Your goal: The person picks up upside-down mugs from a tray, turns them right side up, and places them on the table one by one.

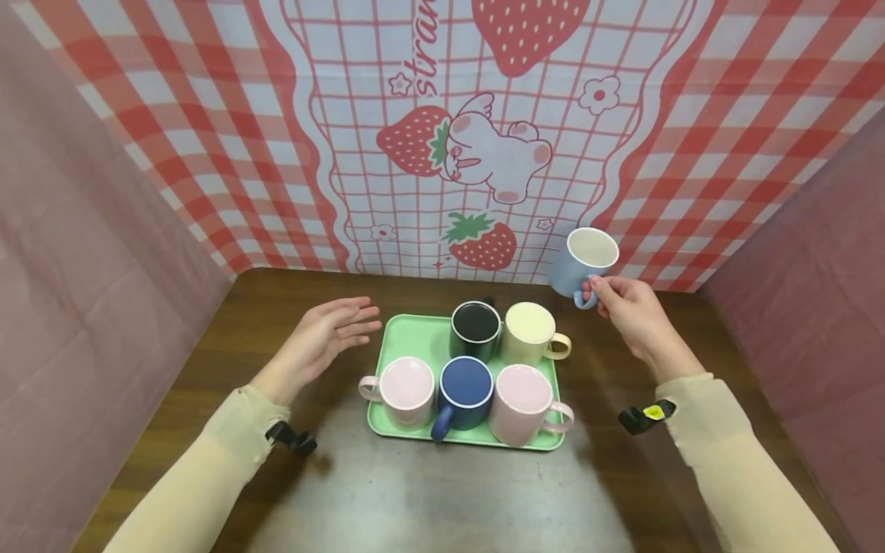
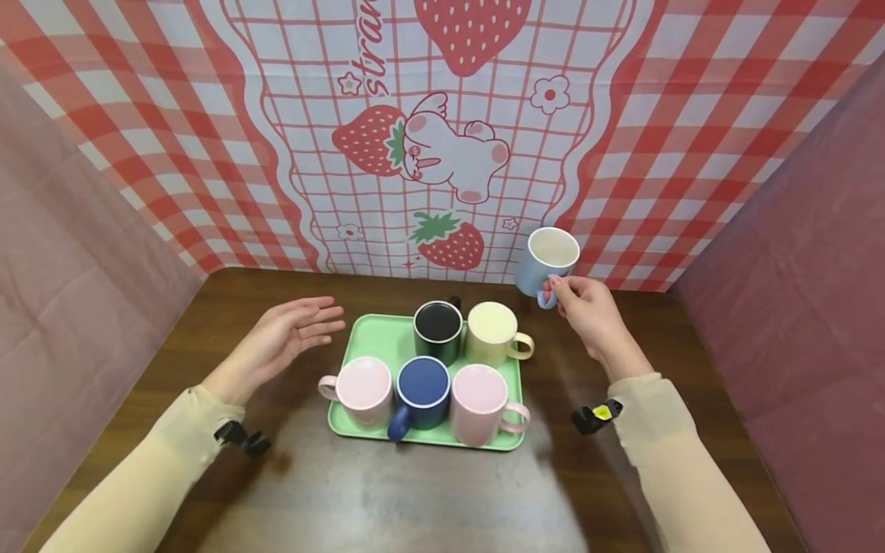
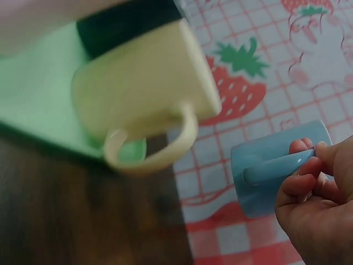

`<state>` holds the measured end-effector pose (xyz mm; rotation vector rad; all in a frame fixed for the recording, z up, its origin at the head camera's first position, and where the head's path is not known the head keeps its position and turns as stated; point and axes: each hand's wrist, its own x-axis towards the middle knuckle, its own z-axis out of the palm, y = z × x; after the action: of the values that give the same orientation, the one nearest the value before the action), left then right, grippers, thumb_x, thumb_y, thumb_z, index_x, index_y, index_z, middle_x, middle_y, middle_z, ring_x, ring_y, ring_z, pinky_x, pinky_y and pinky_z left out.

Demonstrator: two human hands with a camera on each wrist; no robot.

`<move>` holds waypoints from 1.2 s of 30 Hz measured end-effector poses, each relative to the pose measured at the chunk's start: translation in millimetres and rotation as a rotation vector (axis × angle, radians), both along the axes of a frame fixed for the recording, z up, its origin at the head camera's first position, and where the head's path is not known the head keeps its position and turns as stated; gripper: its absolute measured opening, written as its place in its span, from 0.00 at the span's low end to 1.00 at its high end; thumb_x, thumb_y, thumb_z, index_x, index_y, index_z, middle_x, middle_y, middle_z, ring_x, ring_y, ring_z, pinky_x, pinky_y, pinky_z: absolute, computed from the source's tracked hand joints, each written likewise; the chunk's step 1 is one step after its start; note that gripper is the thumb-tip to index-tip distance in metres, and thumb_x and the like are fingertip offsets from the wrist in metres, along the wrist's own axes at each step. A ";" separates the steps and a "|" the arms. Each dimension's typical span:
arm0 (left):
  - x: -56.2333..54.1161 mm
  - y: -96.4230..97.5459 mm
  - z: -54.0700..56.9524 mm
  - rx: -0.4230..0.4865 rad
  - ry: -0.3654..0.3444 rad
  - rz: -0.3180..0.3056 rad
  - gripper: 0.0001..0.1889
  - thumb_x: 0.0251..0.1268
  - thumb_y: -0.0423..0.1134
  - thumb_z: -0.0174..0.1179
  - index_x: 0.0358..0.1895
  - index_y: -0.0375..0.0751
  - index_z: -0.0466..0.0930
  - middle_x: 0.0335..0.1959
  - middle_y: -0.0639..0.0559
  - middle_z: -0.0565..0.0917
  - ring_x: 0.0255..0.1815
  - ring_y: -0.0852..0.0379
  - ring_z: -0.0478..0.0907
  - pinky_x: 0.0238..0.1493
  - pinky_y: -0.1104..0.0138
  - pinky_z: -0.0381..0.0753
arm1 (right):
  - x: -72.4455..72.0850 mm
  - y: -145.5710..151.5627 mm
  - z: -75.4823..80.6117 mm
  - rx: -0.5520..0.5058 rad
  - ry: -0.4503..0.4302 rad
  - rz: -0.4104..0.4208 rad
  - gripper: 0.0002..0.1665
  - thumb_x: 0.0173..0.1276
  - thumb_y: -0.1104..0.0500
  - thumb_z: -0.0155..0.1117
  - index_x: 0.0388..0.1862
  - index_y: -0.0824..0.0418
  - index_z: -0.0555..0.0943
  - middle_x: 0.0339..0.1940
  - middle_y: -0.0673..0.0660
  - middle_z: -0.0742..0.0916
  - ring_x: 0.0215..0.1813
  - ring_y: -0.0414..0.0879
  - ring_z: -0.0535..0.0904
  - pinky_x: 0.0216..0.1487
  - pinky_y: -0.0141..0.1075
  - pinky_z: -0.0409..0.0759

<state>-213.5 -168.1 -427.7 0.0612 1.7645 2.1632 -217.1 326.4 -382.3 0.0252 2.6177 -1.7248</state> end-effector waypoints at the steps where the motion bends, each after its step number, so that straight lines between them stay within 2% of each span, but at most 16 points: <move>1: 0.5 -1.3 -0.7 -0.007 0.003 -0.002 0.26 0.90 0.37 0.48 0.81 0.26 0.63 0.76 0.32 0.76 0.62 0.51 0.88 0.63 0.59 0.86 | -0.6 3.2 -3.7 0.006 -0.001 -0.005 0.32 0.91 0.50 0.53 0.65 0.81 0.78 0.39 0.38 0.85 0.42 0.39 0.74 0.44 0.25 0.78; 9: 5.8 -7.9 -8.2 -0.094 0.006 -0.005 0.26 0.90 0.39 0.50 0.80 0.26 0.65 0.77 0.29 0.74 0.67 0.46 0.85 0.62 0.60 0.86 | -2.5 22.0 -28.3 0.013 -0.039 -0.036 0.29 0.91 0.51 0.51 0.63 0.81 0.78 0.38 0.38 0.84 0.41 0.37 0.74 0.44 0.26 0.76; 15: 17.6 -6.2 -14.3 -0.170 0.028 -0.041 0.26 0.89 0.38 0.52 0.78 0.24 0.67 0.77 0.26 0.73 0.69 0.40 0.83 0.61 0.60 0.87 | -2.0 27.9 -39.0 0.042 -0.056 -0.045 0.31 0.91 0.51 0.51 0.63 0.82 0.78 0.37 0.38 0.84 0.41 0.38 0.74 0.44 0.27 0.77; 22: 37.1 -2.2 -18.4 -0.262 0.138 -0.131 0.25 0.86 0.35 0.57 0.75 0.23 0.72 0.73 0.26 0.77 0.71 0.30 0.79 0.57 0.60 0.88 | 0.7 29.9 -45.4 0.060 -0.076 -0.049 0.32 0.91 0.50 0.52 0.63 0.81 0.79 0.37 0.40 0.84 0.40 0.39 0.75 0.43 0.28 0.76; 25: 43.4 0.6 -19.4 -0.289 0.187 -0.171 0.25 0.83 0.33 0.60 0.75 0.24 0.73 0.73 0.27 0.77 0.71 0.30 0.79 0.58 0.64 0.87 | 1.3 29.4 -47.5 0.052 -0.080 -0.047 0.32 0.91 0.50 0.52 0.63 0.82 0.78 0.38 0.40 0.85 0.41 0.38 0.75 0.43 0.28 0.77; 29: 50.8 4.5 -19.5 -0.304 0.288 -0.242 0.26 0.80 0.30 0.62 0.75 0.23 0.73 0.73 0.26 0.77 0.72 0.31 0.79 0.62 0.68 0.84 | 1.3 27.9 -50.0 0.046 -0.081 -0.044 0.31 0.91 0.50 0.51 0.63 0.82 0.78 0.38 0.41 0.85 0.41 0.37 0.75 0.42 0.27 0.77; 31: 53.9 6.1 -19.0 -0.297 0.332 -0.284 0.27 0.79 0.29 0.64 0.76 0.23 0.72 0.73 0.26 0.77 0.72 0.30 0.78 0.62 0.65 0.85 | 0.9 27.2 -51.1 0.048 -0.077 -0.041 0.31 0.91 0.51 0.51 0.62 0.82 0.78 0.38 0.41 0.85 0.40 0.38 0.75 0.41 0.28 0.77; 36: 58.7 10.2 -17.0 -0.383 0.444 -0.335 0.31 0.74 0.33 0.71 0.76 0.28 0.75 0.70 0.35 0.83 0.67 0.37 0.83 0.62 0.64 0.86 | -0.2 25.6 -53.6 0.047 -0.078 -0.034 0.30 0.91 0.52 0.52 0.61 0.83 0.79 0.38 0.44 0.85 0.40 0.39 0.75 0.41 0.29 0.77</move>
<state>-154.8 -157.8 -444.7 0.7324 2.1874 1.6297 -217.4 352.0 -435.9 0.1351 2.6162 -1.6365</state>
